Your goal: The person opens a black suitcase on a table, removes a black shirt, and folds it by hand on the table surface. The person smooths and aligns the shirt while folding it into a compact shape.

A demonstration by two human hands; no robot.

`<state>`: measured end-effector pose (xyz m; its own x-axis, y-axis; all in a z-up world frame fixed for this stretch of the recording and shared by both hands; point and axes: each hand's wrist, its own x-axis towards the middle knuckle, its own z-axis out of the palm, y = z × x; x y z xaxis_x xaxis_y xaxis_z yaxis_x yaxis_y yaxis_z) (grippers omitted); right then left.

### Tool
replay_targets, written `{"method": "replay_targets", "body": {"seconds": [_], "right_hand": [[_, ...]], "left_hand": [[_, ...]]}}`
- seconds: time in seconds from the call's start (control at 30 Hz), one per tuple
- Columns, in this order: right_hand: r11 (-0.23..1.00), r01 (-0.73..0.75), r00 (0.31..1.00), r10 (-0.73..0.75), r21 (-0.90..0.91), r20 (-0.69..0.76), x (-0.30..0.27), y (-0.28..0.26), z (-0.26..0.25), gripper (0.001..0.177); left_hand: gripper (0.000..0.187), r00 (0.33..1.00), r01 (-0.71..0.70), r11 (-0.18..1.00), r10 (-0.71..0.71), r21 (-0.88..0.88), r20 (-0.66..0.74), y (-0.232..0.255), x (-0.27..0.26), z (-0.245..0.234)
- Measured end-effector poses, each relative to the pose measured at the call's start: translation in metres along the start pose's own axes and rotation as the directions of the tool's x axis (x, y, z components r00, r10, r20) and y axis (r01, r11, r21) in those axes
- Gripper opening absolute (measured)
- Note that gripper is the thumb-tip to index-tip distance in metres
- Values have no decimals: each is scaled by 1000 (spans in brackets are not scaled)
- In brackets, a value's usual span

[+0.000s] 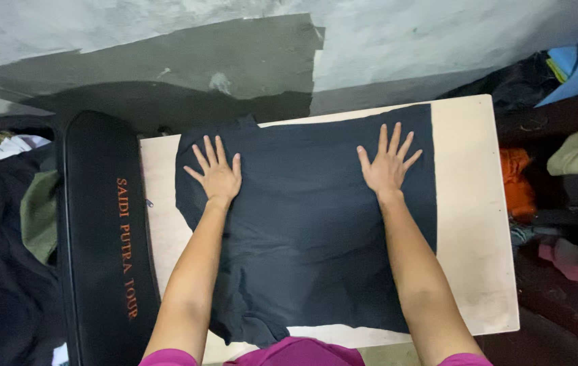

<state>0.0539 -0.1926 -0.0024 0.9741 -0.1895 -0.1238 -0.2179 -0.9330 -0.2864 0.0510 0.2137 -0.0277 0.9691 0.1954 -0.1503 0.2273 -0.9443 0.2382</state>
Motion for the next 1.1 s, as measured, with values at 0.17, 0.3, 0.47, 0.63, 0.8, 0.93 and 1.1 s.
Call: {"method": "replay_targets", "body": {"seconds": [0.17,0.3,0.47,0.63,0.8,0.93,1.1], "right_hand": [[999,14,1000,-15,40,5,32,1,1,86],[974,58,998,-51,218,-35,31,1,-4,78],[974,184,978,-169,132,-119,-26,-46,12,65],[937,349,932,-350,33,89,-113,-85,19,70],[964,240,956,-215,-111,200,-109,-19,-13,79],[991,126,991,-128,-35,-47,-91,55,-23,74],[992,95,990,-86,81,-109,-101,62,-8,66]], "left_hand": [[77,998,34,999,-33,-7,47,11,26,-11],[74,995,79,992,-71,-99,73,18,30,-24],[65,950,-295,950,280,-104,-137,40,-32,-22],[63,904,-426,904,427,-47,21,55,-112,-16],[70,912,-410,912,410,11,-6,-4,-96,-25],[72,940,-337,941,338,30,-52,-31,-74,-30],[69,940,-318,941,328,114,-88,-22,-80,-27]]}}
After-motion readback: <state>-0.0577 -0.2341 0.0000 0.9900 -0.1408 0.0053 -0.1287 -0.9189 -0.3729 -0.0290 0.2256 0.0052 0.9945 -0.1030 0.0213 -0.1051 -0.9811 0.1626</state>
